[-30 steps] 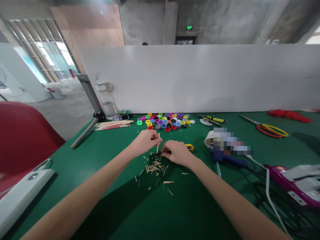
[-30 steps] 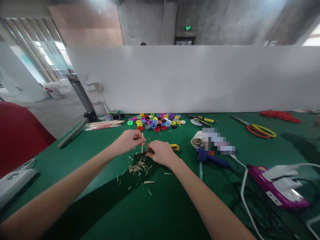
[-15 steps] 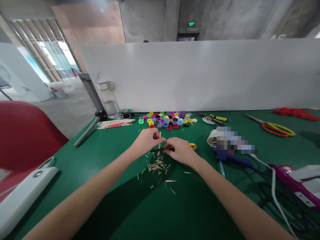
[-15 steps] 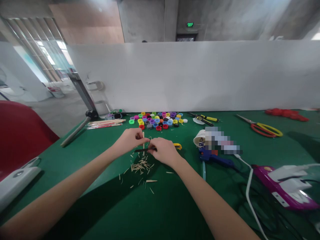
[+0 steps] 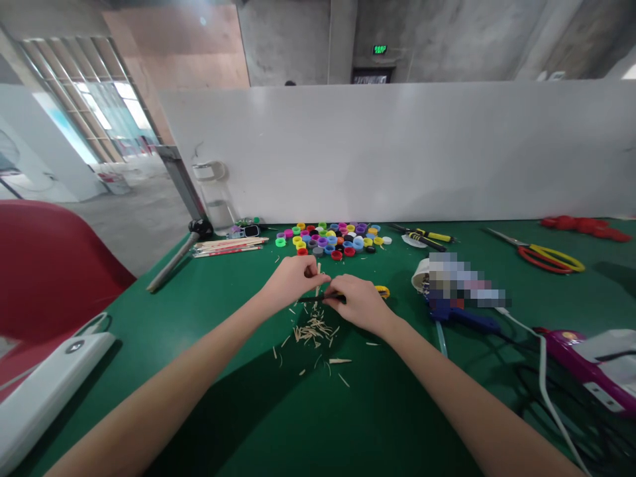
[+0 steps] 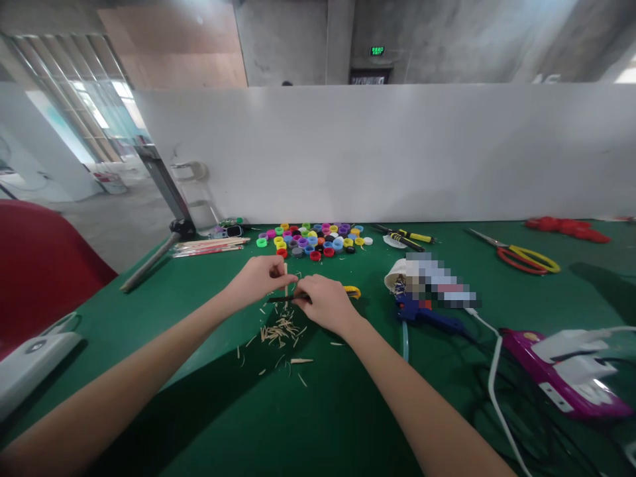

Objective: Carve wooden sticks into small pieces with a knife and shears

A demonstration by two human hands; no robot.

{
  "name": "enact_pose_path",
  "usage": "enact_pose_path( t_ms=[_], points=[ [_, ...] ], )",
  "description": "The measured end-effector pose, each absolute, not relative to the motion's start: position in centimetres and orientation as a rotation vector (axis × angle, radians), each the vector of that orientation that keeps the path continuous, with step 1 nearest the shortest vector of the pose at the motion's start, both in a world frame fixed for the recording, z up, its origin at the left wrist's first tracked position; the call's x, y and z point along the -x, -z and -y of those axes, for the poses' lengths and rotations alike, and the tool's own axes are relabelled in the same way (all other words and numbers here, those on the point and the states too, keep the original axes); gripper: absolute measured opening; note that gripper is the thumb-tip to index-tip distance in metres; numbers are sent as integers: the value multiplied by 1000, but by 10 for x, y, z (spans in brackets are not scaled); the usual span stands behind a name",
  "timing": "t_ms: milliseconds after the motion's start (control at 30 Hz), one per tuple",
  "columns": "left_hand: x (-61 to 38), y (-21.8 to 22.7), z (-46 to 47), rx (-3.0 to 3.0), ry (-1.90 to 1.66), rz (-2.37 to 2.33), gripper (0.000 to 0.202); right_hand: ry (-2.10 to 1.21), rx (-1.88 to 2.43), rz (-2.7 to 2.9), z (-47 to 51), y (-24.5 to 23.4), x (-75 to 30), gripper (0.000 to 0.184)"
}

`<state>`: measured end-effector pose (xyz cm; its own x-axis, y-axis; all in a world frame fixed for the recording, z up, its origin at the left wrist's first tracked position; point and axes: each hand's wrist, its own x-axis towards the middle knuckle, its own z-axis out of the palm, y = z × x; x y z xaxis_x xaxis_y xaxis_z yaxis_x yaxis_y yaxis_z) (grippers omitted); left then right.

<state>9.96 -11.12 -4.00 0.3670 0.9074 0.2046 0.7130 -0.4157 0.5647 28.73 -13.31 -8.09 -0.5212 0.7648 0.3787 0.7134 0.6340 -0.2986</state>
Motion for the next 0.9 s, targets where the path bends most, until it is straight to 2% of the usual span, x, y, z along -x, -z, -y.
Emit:
enact_pose_path(
  t_ms=[367, 900],
  points=[
    [-98, 38, 110, -2242, -647, -1338, 31, -92, 1180, 2484, 130, 87, -284, 5],
    [-100, 37, 113, -2198, -613, -1316, 30, -248, 1187, 2365, 132, 77, -288, 4]
  ],
)
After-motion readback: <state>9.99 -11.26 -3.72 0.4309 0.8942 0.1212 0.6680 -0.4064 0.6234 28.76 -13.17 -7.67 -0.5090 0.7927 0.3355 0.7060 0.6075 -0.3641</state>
